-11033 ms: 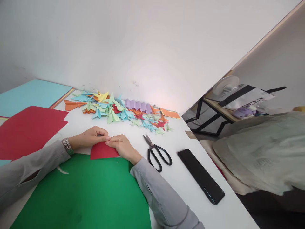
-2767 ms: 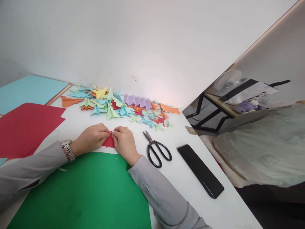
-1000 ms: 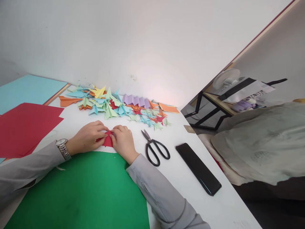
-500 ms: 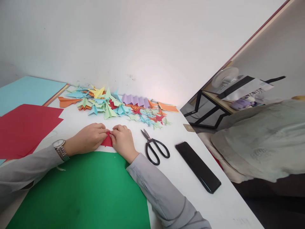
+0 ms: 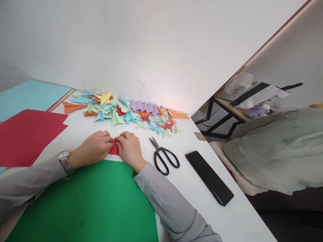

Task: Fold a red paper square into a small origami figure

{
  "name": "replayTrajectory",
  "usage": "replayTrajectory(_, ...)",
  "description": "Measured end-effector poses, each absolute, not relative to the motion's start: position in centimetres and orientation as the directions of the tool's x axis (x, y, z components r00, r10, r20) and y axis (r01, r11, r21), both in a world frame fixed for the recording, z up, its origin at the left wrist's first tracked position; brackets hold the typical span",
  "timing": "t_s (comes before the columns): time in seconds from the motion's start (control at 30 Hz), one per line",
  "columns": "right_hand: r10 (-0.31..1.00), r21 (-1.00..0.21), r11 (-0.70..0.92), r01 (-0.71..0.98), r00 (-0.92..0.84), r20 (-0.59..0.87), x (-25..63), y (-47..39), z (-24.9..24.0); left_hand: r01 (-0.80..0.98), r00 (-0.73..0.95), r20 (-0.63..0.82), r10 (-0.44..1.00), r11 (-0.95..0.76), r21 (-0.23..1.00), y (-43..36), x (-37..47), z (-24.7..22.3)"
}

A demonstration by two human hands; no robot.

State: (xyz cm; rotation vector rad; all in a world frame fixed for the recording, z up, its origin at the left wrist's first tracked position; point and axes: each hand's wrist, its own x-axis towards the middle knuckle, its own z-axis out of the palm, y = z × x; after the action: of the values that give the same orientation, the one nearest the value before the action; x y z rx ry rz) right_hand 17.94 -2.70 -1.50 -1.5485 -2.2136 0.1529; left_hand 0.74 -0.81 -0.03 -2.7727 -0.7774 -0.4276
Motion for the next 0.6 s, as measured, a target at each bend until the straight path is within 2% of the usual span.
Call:
replayTrajectory(0.17, 0.923, -0.245, 0.366, 0.898, -0.316, 0.221, 17.7, -3.0, -0.5, 0.52, 0.823, 0.339, 0.456, -0.845, -0.126, -0.7, 0.7, 0.0)
replayTrajectory(0.6, 0.937, -0.278, 0.335, 0.9, -0.287, 0.2, 17.4, -3.1, -0.2, 0.528, 0.804, 0.335, 0.492, -0.849, -0.019, -2.1, -0.1, 0.3)
